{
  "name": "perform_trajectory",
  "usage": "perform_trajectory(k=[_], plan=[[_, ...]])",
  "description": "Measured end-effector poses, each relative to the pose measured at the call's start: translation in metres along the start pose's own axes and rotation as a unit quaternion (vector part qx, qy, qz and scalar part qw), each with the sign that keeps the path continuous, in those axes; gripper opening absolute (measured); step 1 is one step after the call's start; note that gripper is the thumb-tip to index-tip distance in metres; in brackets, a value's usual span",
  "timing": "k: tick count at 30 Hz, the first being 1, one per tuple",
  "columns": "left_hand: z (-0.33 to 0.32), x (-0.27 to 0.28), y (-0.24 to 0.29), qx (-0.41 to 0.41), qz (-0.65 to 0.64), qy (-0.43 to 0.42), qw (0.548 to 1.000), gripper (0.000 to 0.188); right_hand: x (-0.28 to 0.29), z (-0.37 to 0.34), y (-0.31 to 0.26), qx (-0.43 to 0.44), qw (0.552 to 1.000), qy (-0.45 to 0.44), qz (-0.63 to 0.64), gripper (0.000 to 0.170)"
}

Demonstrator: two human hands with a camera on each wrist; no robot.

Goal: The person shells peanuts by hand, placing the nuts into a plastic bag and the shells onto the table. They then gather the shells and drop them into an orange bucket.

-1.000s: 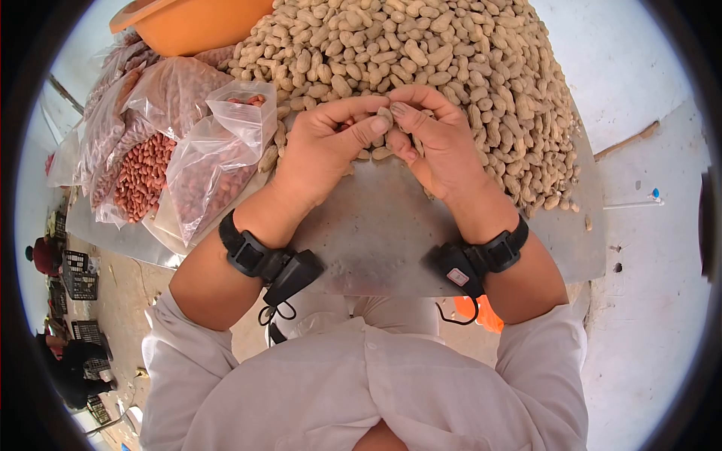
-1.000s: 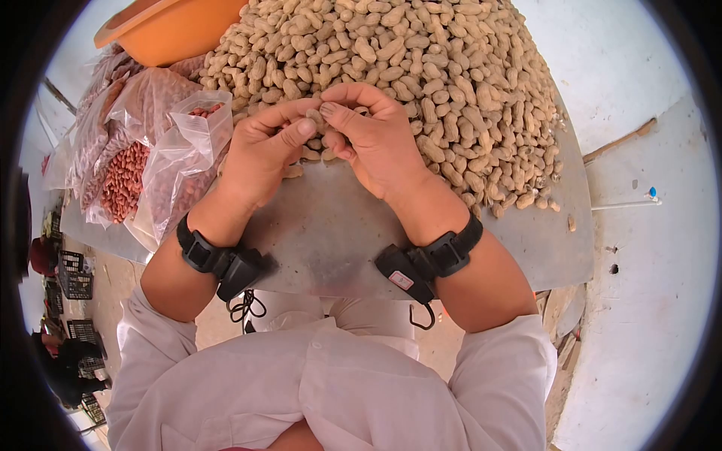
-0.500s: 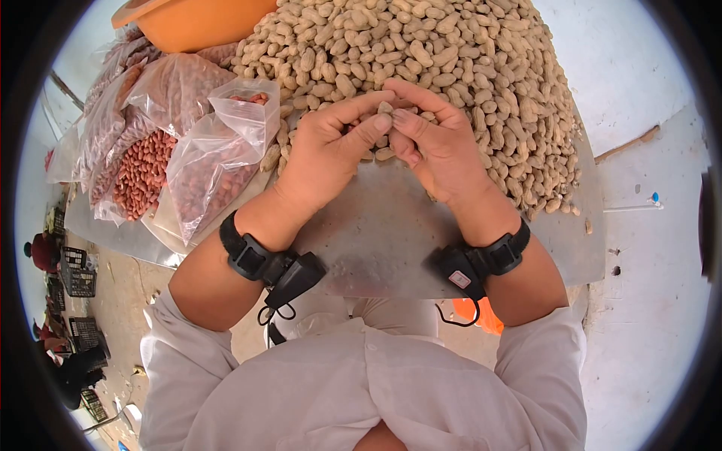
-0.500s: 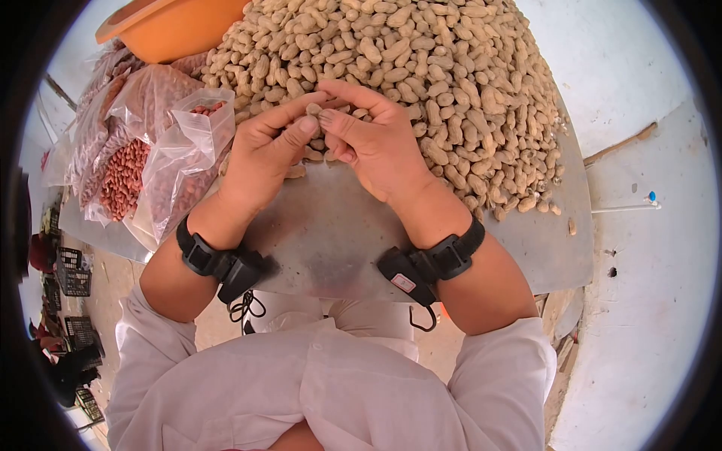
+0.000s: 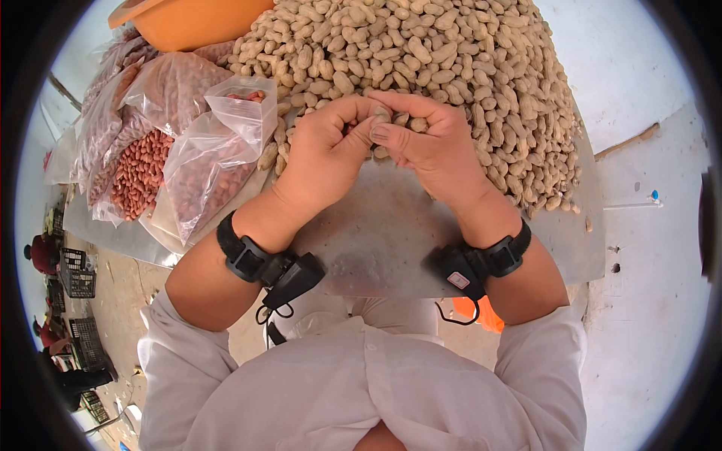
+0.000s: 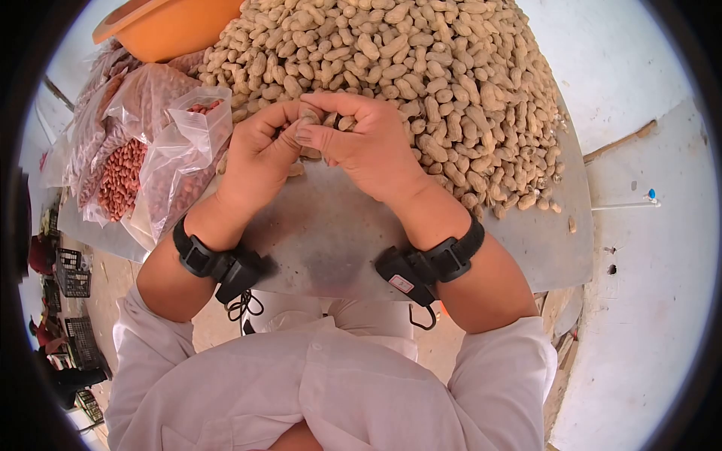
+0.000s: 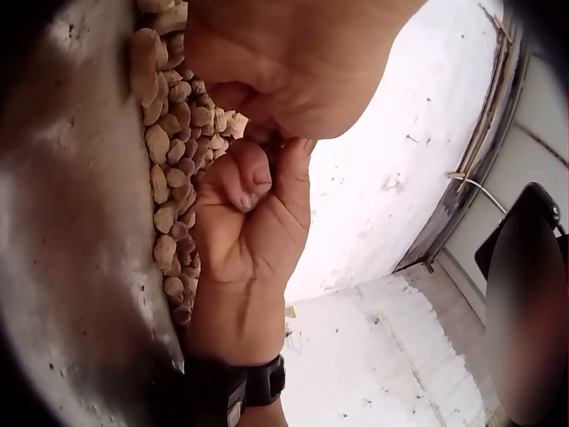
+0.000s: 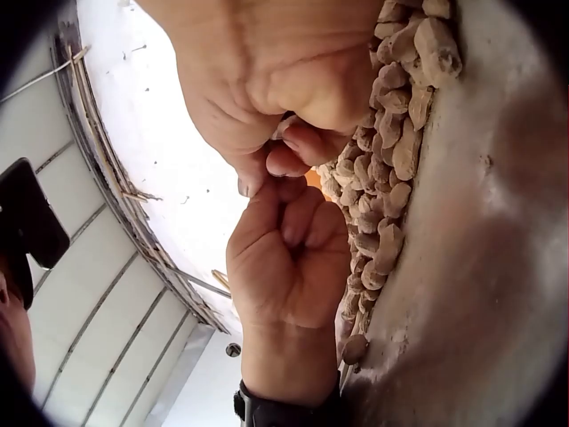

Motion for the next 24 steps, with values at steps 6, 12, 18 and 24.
perform_trajectory(k=[6,12,18,24], plan=[[-0.001,0.000,0.001,0.104,-0.131,-0.024,0.986,0.014,-0.001,0.000,-0.005,-0.006,0.995,0.001,-0.103,0.033],[0.001,0.006,-0.007,0.190,-0.270,-0.101,0.938,0.020,0.006,0.001,-0.015,0.096,0.955,-0.055,-0.277,0.030],[0.000,0.006,-0.005,0.218,-0.242,-0.120,0.938,0.020,0.010,-0.002,-0.020,0.026,0.957,-0.097,-0.273,0.025],[0.000,0.003,-0.004,0.235,-0.248,-0.155,0.927,0.024,0.019,-0.004,-0.022,-0.054,0.991,-0.046,-0.117,0.017]])
Point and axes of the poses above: each hand's wrist, its own z-axis towards the middle knuckle, its own x-axis out of the back of the hand, y = z × x, the point moved 4 cm from there along z, towards the middle knuckle, and after that the axes turned 12 degrees about -y, right-handed, at the moved point
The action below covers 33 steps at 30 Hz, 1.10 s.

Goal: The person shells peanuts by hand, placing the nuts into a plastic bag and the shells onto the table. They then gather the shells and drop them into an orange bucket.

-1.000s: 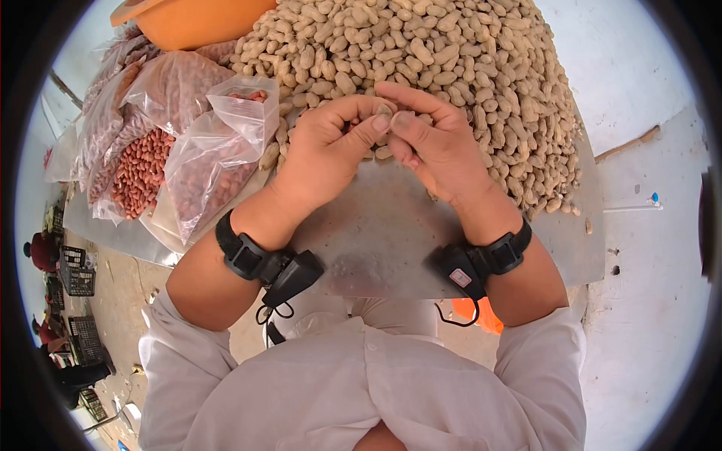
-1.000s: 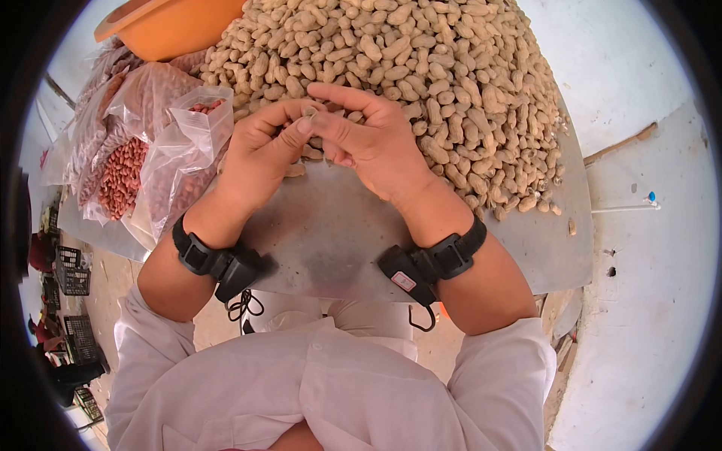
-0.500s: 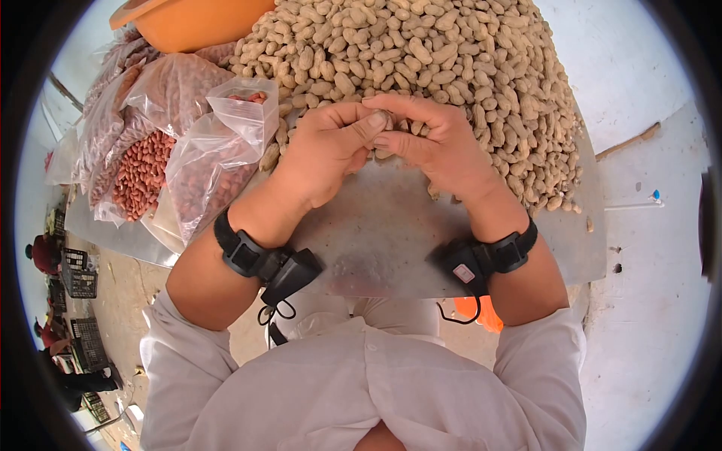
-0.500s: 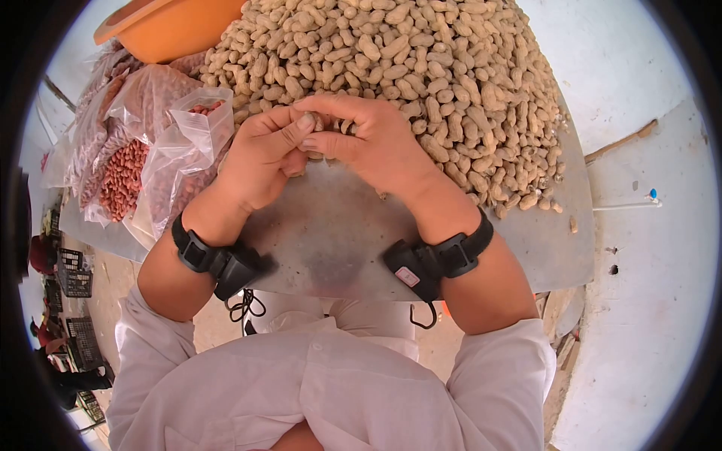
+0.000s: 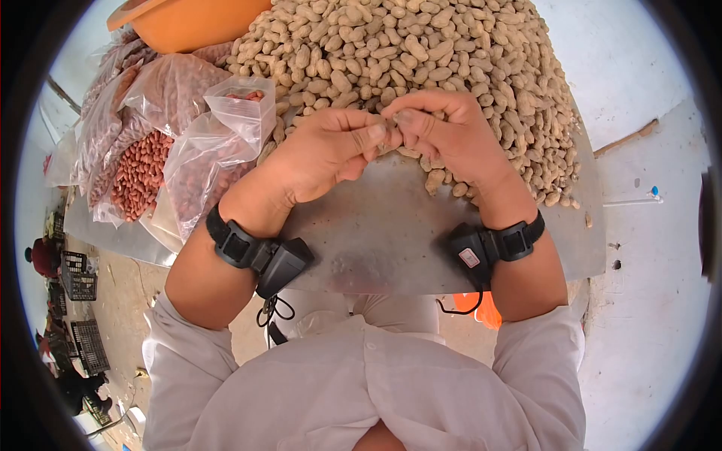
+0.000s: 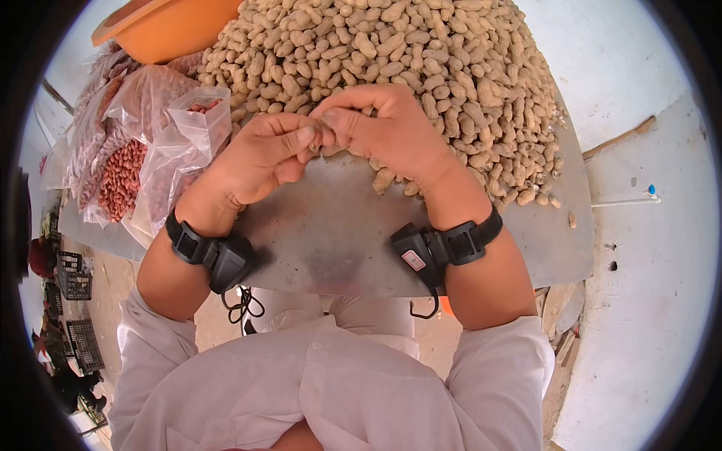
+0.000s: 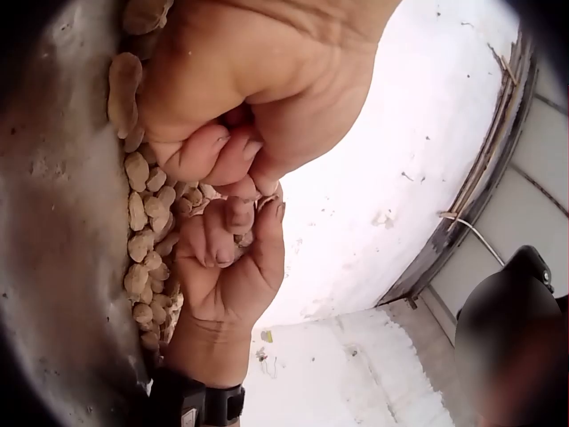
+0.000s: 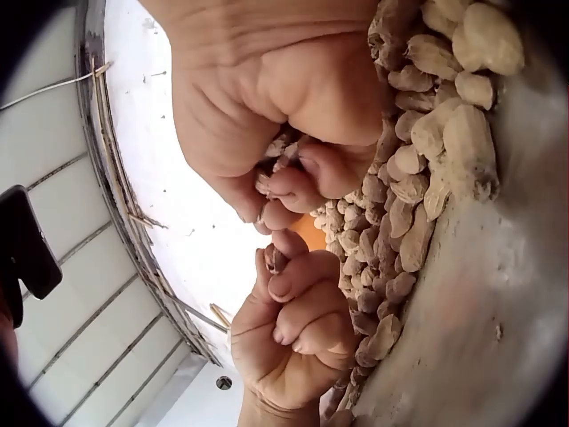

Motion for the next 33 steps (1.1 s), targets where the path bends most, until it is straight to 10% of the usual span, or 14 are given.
perform_trajectory(k=[6,15,27,33], plan=[[0.003,0.005,0.005,-0.069,-0.159,-0.018,0.985,0.022,0.005,0.008,0.021,0.054,0.963,0.030,0.263,0.017],[0.008,0.006,-0.005,-0.092,-0.250,-0.039,0.963,0.016,-0.012,0.007,0.004,0.157,0.980,0.079,-0.093,0.028],[0.011,0.001,-0.015,-0.070,-0.306,-0.023,0.949,0.020,-0.021,0.001,-0.012,0.155,0.948,0.082,-0.266,0.018],[0.010,0.001,-0.016,-0.070,-0.263,-0.018,0.962,0.020,-0.021,0.000,-0.009,0.102,0.982,0.069,-0.142,0.013]])
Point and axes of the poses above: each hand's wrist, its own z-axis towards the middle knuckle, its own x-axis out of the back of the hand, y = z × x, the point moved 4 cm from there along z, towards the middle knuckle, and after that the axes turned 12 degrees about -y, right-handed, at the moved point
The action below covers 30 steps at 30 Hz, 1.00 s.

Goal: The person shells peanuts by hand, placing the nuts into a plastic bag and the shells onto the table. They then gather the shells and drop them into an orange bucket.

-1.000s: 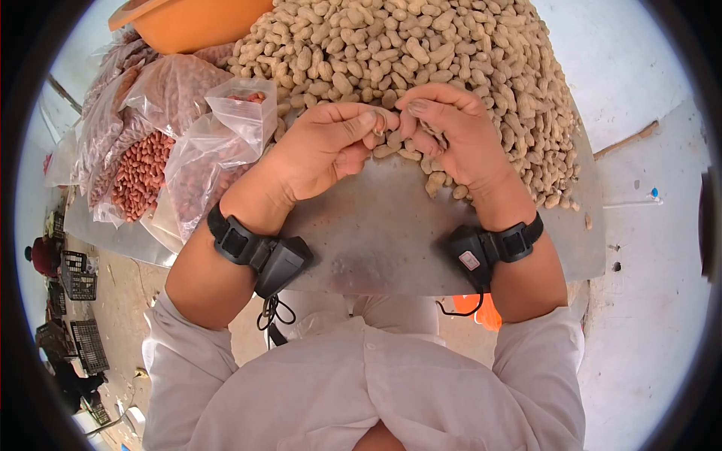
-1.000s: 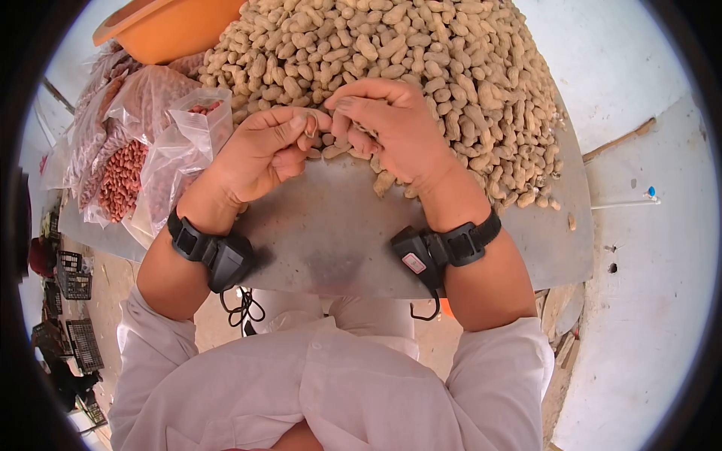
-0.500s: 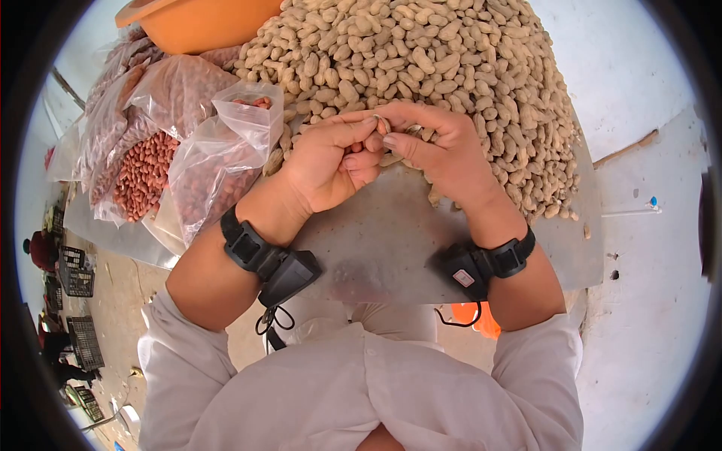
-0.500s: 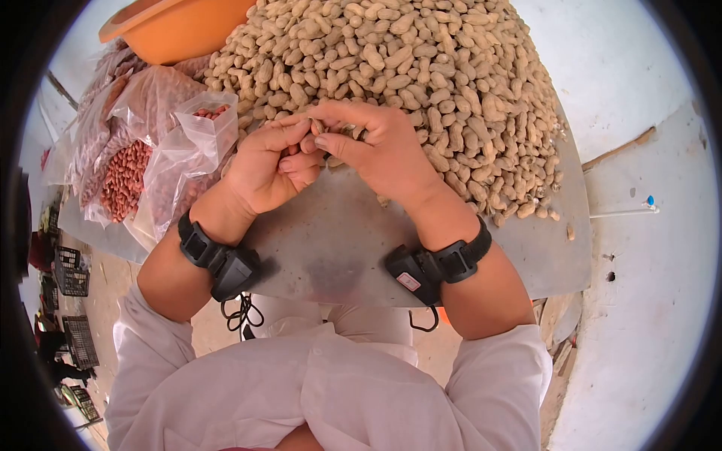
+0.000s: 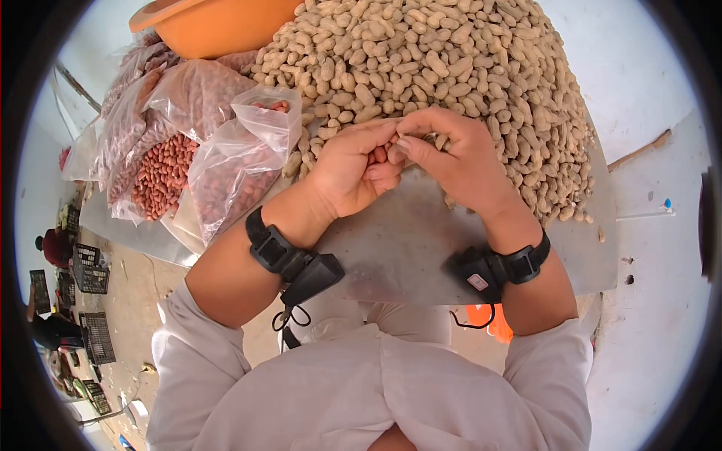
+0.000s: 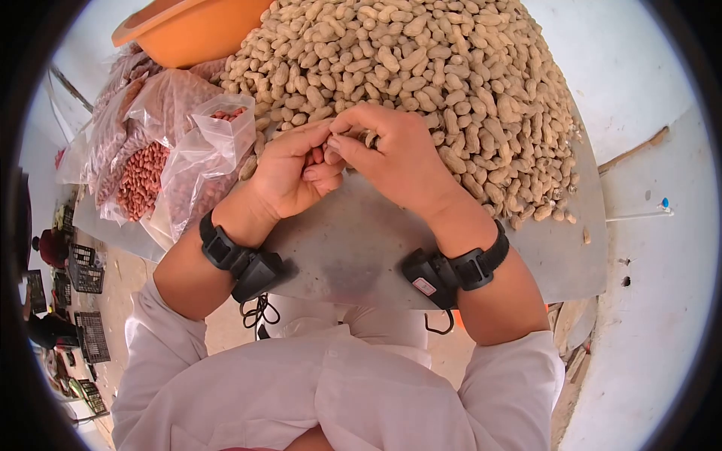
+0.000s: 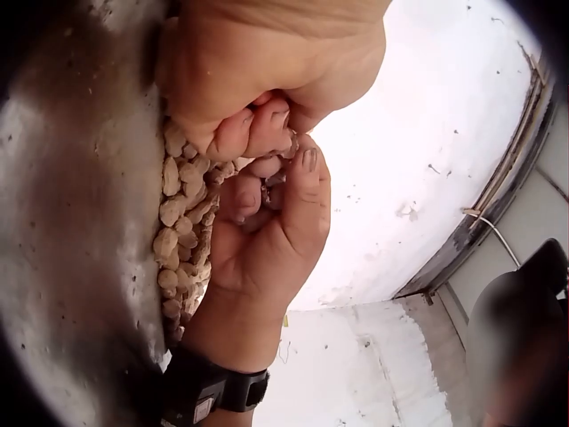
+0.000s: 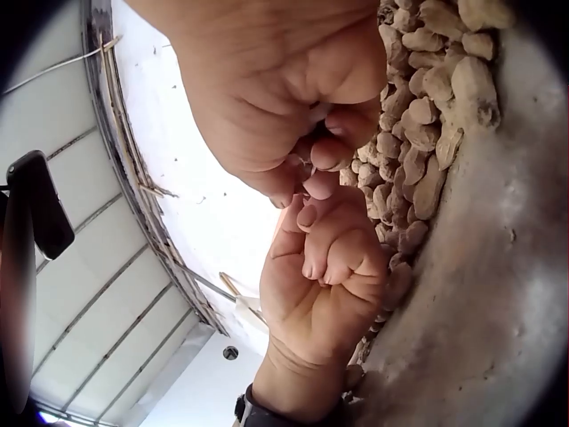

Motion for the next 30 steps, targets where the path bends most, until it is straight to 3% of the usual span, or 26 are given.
perform_trajectory(k=[3,6,9,12,15,17,20,23,26,30], plan=[[-0.001,-0.005,0.002,-0.002,0.045,0.000,0.999,0.019,0.000,0.002,0.009,-0.015,0.998,-0.018,0.051,0.013],[-0.001,-0.010,0.004,-0.019,0.081,-0.003,0.996,0.023,0.003,0.003,0.013,0.023,0.998,0.026,-0.043,0.014],[-0.003,-0.019,0.008,-0.062,0.139,0.032,0.988,0.026,0.008,0.002,0.026,-0.107,0.979,0.018,0.171,0.015],[-0.007,-0.026,0.018,-0.107,0.188,0.058,0.975,0.024,0.005,0.003,0.028,-0.091,0.931,0.033,0.351,0.018],[-0.014,-0.048,0.039,-0.143,0.254,0.035,0.956,0.021,0.008,0.002,0.031,-0.096,0.912,0.058,0.394,0.020],[-0.023,-0.078,0.066,-0.164,0.365,0.046,0.916,0.018,0.010,0.003,0.034,-0.089,0.917,0.066,0.383,0.021],[-0.024,-0.077,0.127,-0.183,0.496,0.103,0.843,0.019,0.011,0.002,0.034,-0.089,0.920,0.063,0.377,0.020],[-0.020,-0.043,0.166,-0.032,0.580,0.111,0.807,0.022,0.011,0.002,0.030,-0.087,0.922,0.060,0.373,0.020],[-0.017,0.000,0.175,0.096,0.669,0.154,0.721,0.022,0.011,0.001,0.029,-0.082,0.922,0.059,0.375,0.020],[-0.027,0.009,0.173,0.152,0.613,0.169,0.757,0.022,0.014,0.002,0.032,-0.067,0.924,0.058,0.372,0.020]])
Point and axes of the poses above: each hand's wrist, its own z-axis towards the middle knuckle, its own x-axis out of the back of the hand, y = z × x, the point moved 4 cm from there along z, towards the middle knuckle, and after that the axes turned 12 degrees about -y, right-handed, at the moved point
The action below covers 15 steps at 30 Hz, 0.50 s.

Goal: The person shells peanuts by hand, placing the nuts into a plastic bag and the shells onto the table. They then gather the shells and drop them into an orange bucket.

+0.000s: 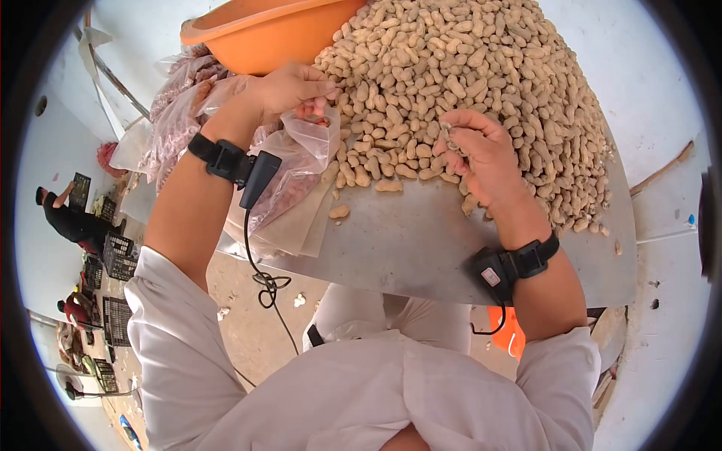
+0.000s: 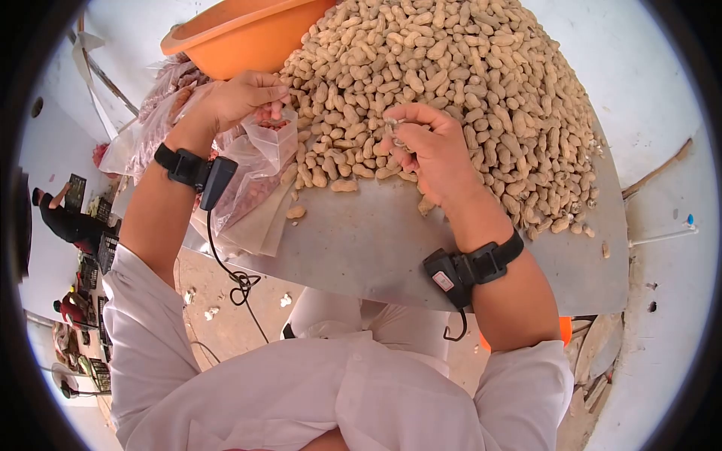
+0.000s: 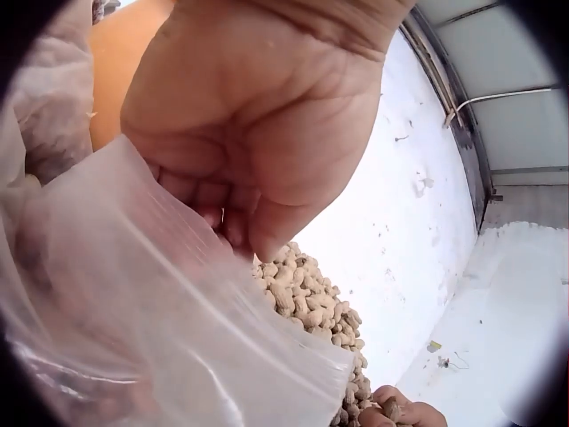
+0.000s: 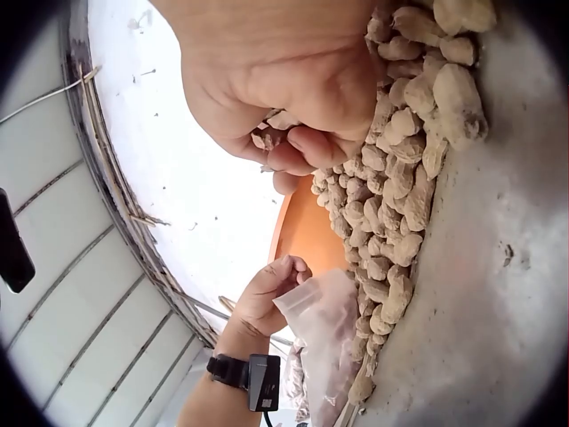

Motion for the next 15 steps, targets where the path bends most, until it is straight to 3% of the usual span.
perform_trajectory(k=[6,8,12,15], plan=[[-0.010,0.009,-0.004,-0.006,0.065,0.037,0.997,0.027,0.004,0.000,-0.001,-0.006,0.999,0.004,0.041,0.020],[-0.012,0.009,-0.002,-0.026,0.112,0.061,0.991,0.029,0.003,0.001,-0.005,0.003,0.998,0.047,0.042,0.020],[-0.044,-0.041,0.035,-0.277,0.039,0.194,0.940,0.020,0.017,-0.002,-0.017,0.076,0.994,0.070,0.029,0.022],[-0.071,-0.096,0.043,-0.262,0.034,0.142,0.954,0.015,0.009,-0.022,-0.056,0.139,0.989,0.022,0.049,0.027]])
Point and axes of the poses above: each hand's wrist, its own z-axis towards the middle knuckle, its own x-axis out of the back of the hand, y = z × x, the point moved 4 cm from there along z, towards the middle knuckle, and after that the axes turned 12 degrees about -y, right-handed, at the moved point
